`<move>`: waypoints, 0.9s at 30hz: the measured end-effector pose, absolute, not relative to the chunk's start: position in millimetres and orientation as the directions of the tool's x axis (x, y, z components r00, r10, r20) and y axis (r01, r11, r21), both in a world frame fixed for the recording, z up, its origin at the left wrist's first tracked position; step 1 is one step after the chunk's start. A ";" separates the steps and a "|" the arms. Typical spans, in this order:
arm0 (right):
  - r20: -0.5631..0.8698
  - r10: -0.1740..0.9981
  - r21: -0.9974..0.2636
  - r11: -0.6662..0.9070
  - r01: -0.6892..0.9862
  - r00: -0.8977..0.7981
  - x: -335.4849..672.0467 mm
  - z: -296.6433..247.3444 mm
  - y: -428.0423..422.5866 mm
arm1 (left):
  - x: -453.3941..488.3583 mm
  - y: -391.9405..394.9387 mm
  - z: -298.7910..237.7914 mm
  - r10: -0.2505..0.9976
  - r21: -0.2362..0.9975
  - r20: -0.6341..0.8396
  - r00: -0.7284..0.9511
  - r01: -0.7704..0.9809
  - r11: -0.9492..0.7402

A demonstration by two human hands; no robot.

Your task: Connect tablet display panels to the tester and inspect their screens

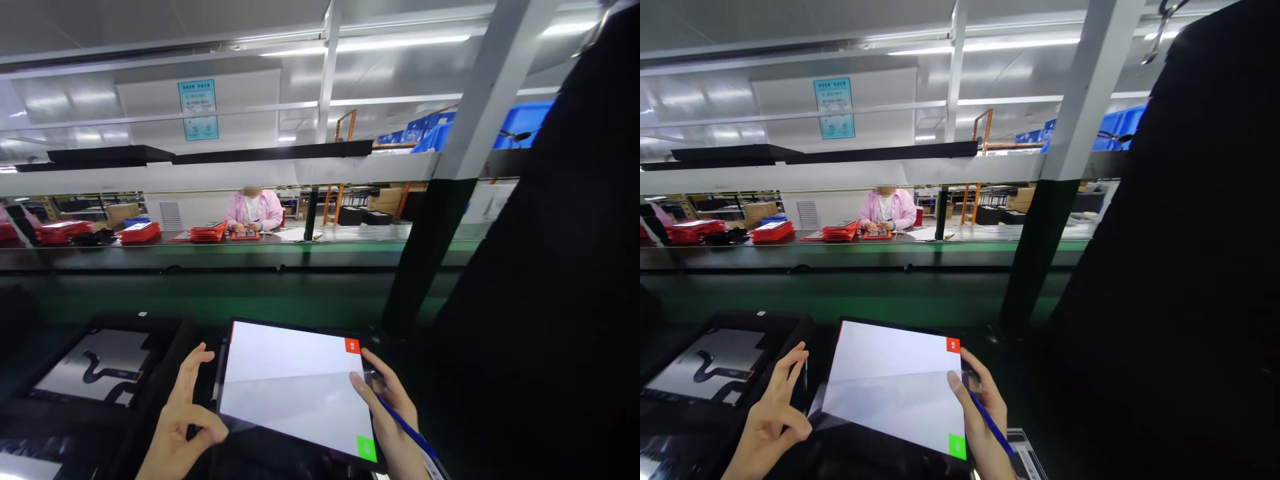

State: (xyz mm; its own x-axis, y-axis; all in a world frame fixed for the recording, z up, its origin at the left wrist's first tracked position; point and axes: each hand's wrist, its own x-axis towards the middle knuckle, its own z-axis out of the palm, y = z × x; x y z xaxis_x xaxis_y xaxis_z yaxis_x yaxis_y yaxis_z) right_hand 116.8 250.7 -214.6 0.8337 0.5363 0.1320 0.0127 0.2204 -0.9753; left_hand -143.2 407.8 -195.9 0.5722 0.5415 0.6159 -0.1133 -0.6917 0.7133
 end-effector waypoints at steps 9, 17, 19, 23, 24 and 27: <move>0.140 0.473 -0.984 0.168 0.066 0.870 118.7 -213.5 233.2 | -127.4 386.2 -194.6 0.718 0.942 0.294 0.631 -0.317 -0.107; 0.150 0.565 -0.984 0.163 0.069 0.811 125.5 -208.2 230.1 | -121.2 374.0 -211.6 0.795 0.915 -0.185 0.577 -0.194 0.354; 0.159 0.629 -0.985 0.148 0.085 0.761 131.8 -205.6 226.1 | -119.6 376.3 -212.5 0.805 0.902 -0.216 0.552 -0.202 0.381; 0.210 0.734 -0.977 0.138 0.160 0.646 144.8 -203.8 215.8 | -117.4 376.5 -212.2 0.780 0.854 -0.192 0.596 -0.290 0.431; 0.245 0.749 -0.968 0.158 0.193 0.616 146.4 -204.0 214.0 | -117.3 376.3 -213.3 0.783 0.848 -0.169 0.598 -0.316 0.425; 0.424 0.740 -0.905 0.334 0.262 0.522 145.5 -205.2 211.8 | -117.3 376.7 -221.5 0.815 0.856 -0.102 0.570 -0.367 0.364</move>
